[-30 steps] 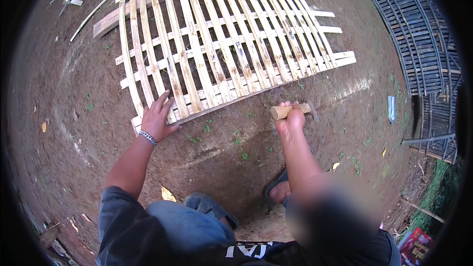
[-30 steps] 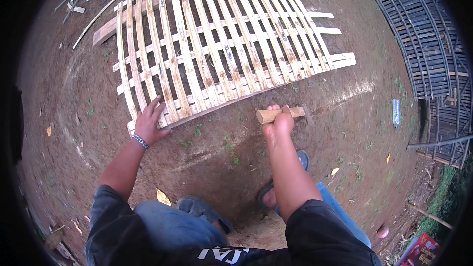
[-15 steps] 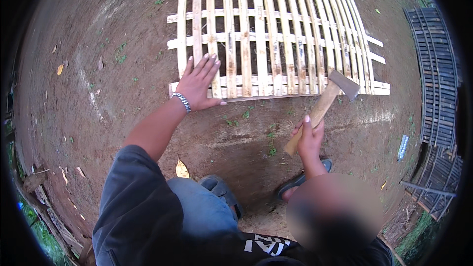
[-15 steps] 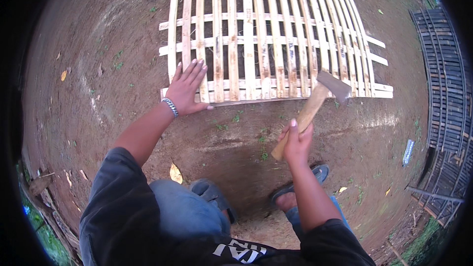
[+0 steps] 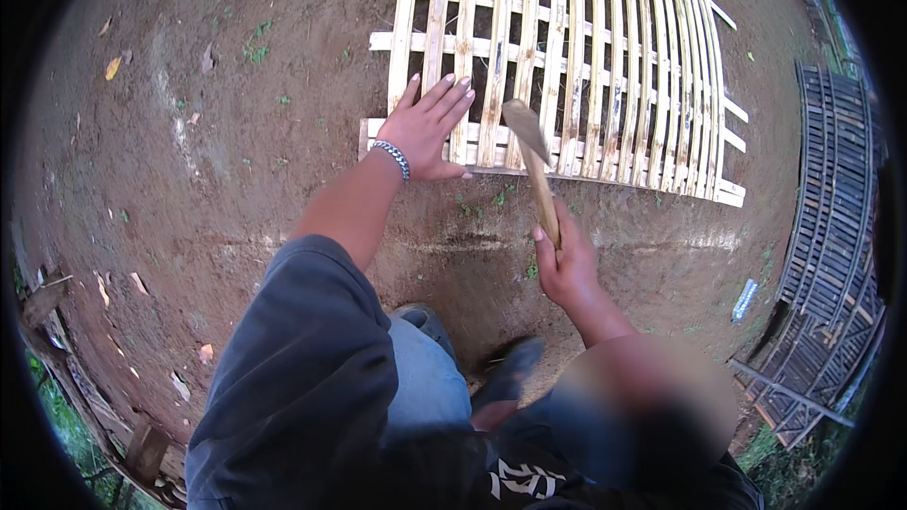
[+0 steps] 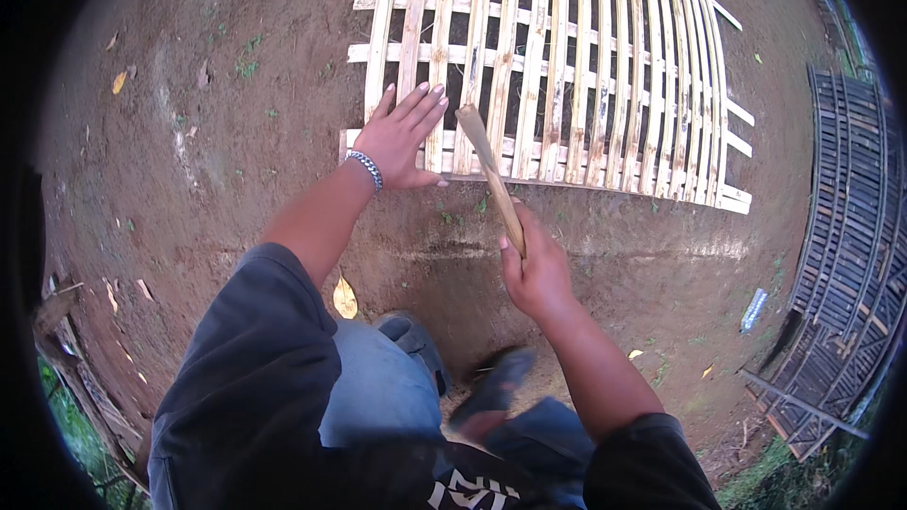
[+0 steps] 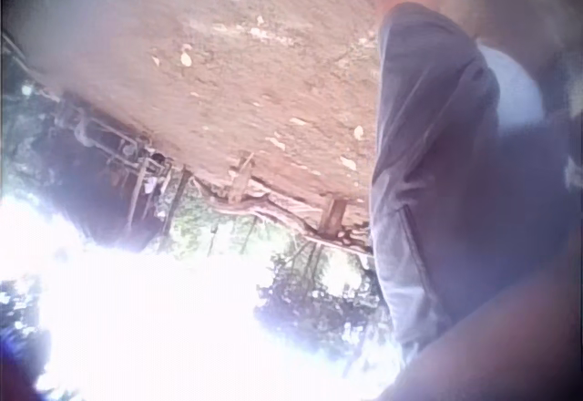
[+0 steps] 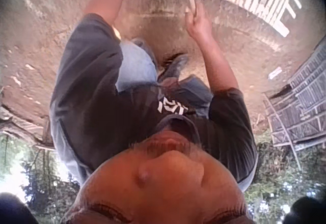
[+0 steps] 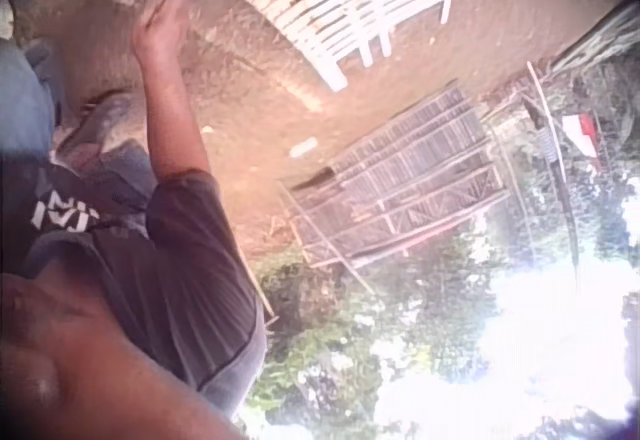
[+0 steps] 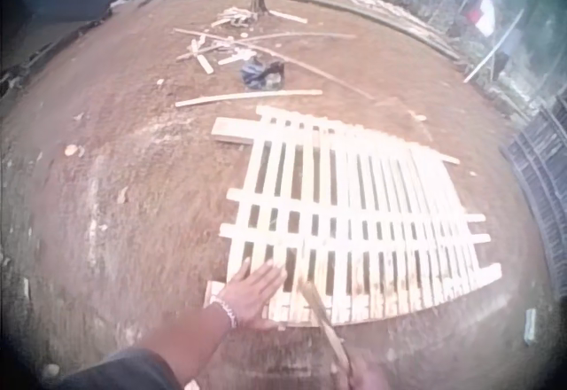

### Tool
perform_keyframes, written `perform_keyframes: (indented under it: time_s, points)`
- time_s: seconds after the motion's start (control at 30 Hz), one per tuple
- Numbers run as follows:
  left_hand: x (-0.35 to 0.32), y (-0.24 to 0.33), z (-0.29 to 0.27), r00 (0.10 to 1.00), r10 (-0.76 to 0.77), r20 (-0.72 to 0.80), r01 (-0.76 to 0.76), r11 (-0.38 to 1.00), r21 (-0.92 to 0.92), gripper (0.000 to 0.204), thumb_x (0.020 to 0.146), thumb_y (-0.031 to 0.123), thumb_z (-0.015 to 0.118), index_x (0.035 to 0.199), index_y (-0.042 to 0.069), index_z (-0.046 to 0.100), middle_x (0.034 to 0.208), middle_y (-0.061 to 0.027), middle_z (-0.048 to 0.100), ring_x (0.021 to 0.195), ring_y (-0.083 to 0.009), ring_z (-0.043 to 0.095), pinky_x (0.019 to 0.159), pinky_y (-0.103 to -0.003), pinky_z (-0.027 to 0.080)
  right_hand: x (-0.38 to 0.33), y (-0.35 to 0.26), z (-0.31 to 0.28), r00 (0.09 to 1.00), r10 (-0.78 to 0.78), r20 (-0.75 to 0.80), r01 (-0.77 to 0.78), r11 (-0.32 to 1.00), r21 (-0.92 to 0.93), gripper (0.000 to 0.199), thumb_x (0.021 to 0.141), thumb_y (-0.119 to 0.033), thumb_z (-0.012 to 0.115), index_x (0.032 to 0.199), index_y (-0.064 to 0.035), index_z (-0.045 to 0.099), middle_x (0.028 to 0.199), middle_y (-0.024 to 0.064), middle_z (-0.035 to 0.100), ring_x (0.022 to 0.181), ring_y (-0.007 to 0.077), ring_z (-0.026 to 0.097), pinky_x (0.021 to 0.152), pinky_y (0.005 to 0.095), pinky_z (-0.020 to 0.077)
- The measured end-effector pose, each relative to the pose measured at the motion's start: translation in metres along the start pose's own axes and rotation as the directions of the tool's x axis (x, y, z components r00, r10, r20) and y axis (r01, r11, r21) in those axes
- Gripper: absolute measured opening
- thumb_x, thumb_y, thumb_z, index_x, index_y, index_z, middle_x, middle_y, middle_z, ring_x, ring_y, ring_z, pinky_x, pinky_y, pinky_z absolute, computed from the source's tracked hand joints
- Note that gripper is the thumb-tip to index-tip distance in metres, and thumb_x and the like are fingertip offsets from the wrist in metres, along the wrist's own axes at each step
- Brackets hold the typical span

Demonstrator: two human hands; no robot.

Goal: The person is assembling a wooden lattice structure on the ground. They use a hammer to drive nails into the wooden slats, securing them to a base frame. The person repeatedly positions the slats and strikes the nails to fasten the components together.

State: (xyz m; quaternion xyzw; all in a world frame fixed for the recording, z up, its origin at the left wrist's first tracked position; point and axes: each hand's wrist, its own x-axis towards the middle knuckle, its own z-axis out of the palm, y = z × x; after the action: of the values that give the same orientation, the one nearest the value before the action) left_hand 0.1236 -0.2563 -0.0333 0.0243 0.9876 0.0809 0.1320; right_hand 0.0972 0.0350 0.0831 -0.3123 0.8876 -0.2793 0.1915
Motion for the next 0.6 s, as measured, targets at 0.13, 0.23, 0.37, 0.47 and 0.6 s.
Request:
perform_keyframes:
  time_s: [0.13,0.23,0.37,0.47,0.6]
  points:
    - [-0.004,0.003,0.0,1.0,0.004,0.01,-0.004,1.0,0.001,0.122,0.079,0.083,0.061,0.167,0.01,0.018,0.175,-0.0073,0.017,0.162,-0.0241,0.011,0.131,-0.056,0.007,-0.015,0.027,0.016,0.974,0.182,0.133,-0.176,0.983,-0.058,0.051,0.103,-0.021,0.059,0.149,-0.0041,0.045,0.11,0.0282,0.071,0.094,0.0481,0.071,0.083,0.0545,0.0575]
    - [0.001,0.004,0.002,0.999,0.008,-0.034,-0.008,1.0,-0.011,0.121,0.079,0.082,0.062,0.167,0.01,0.019,0.175,-0.0071,0.016,0.162,-0.0238,0.011,0.131,-0.055,0.008,0.007,0.035,0.024,0.844,0.416,0.339,-0.321,0.898,-0.302,0.051,0.105,-0.022,0.059,0.151,-0.0043,0.045,0.109,0.027,0.071,0.09,0.0419,0.073,0.078,0.0495,0.0605]
    - [-0.002,0.005,0.004,1.0,-0.021,-0.006,0.022,0.999,0.035,0.121,0.08,0.082,0.062,0.167,0.01,0.018,0.175,-0.0074,0.016,0.162,-0.024,0.012,0.131,-0.055,0.008,0.003,0.038,0.018,0.93,0.29,0.224,-0.248,0.948,-0.201,0.051,0.106,-0.024,0.058,0.151,-0.0028,0.046,0.105,0.0239,0.072,0.083,0.0327,0.073,0.072,0.0433,0.0619]
    - [-0.008,0.004,0.004,1.0,-0.023,-0.013,0.023,0.998,0.05,0.121,0.08,0.082,0.061,0.167,0.011,0.017,0.175,-0.0076,0.016,0.162,-0.024,0.012,0.131,-0.054,0.008,-0.002,0.031,0.006,0.985,0.157,0.077,-0.16,0.986,0.033,0.05,0.105,-0.025,0.058,0.147,0.0007,0.047,0.104,0.0226,0.071,0.081,0.0308,0.072,0.071,0.045,0.0601]
    - [0.0,0.008,0.001,1.0,-0.016,-0.005,0.016,0.999,0.044,0.119,0.081,0.081,0.062,0.167,0.011,0.017,0.175,-0.0075,0.016,0.162,-0.024,0.012,0.132,-0.054,0.009,-0.015,0.077,0.024,0.998,0.022,0.06,-0.018,0.998,-0.061,0.047,0.105,-0.026,0.059,0.144,-0.0019,0.05,0.097,0.0259,0.071,0.081,0.0417,0.072,0.074,0.0523,0.0586]
